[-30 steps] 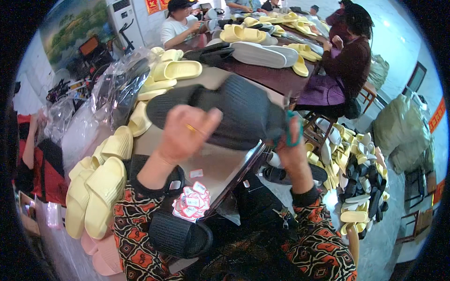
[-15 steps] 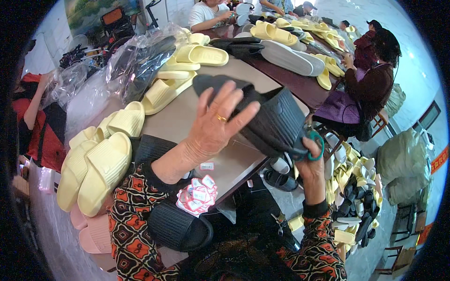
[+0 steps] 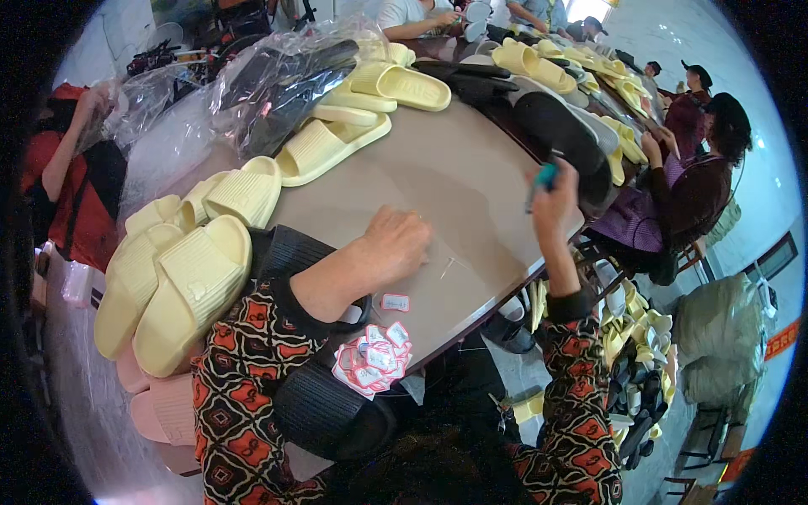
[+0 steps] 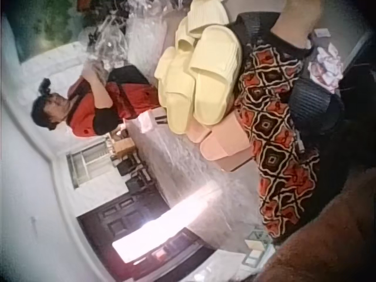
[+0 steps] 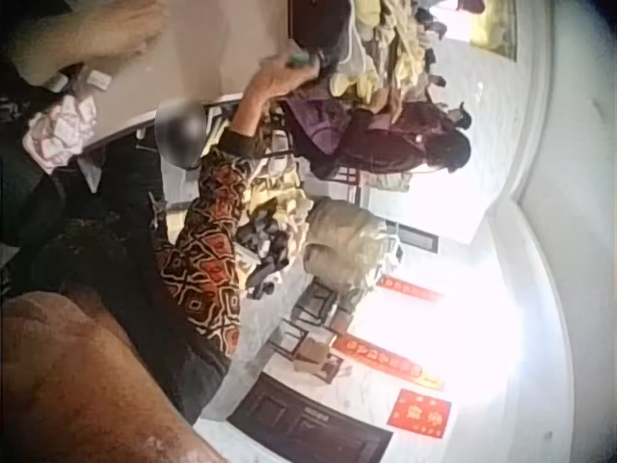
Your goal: Trimming excess material from manufactured sandals with scissors.
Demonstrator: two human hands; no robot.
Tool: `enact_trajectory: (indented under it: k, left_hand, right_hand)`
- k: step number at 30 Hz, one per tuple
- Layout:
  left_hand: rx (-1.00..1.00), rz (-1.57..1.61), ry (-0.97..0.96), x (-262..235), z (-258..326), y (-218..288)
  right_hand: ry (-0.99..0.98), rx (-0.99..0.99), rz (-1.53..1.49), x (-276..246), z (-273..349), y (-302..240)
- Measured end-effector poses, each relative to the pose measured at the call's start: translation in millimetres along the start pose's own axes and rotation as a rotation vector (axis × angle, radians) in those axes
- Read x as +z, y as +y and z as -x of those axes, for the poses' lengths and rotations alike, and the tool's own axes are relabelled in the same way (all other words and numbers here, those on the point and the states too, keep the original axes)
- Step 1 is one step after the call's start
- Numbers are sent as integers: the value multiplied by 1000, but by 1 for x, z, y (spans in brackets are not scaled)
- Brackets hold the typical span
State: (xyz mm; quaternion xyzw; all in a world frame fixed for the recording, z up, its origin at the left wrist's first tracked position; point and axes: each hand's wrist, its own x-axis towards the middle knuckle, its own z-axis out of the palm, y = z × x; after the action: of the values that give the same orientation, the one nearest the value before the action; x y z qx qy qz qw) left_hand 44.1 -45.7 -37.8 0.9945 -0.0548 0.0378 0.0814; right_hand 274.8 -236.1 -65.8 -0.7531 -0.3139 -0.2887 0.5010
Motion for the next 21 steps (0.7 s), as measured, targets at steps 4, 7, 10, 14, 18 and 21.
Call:
enact_trajectory:
  k: [4,7,10,14,18,21]
  left_hand:
    - [-3,10,110,7,9,-14]
    - [-34,50,84,4,5,-13]
    - [24,32,188,7,-3,-6]
    - [43,16,224,11,-3,-8]
    - [77,31,292,13,-2,-12]
    - [-14,75,209,6,7,-22]
  right_hand:
    - [-352,-61,-82,88,16,-106]
    - [-370,-347,-34,144,1,-128]
    - [-282,-594,-60,185,-24,-138]
    - [-321,-590,-90,221,-30,-140]
    - [-272,-641,-11,197,-37,-138]
    - [-116,-533,-31,155,-42,-140]
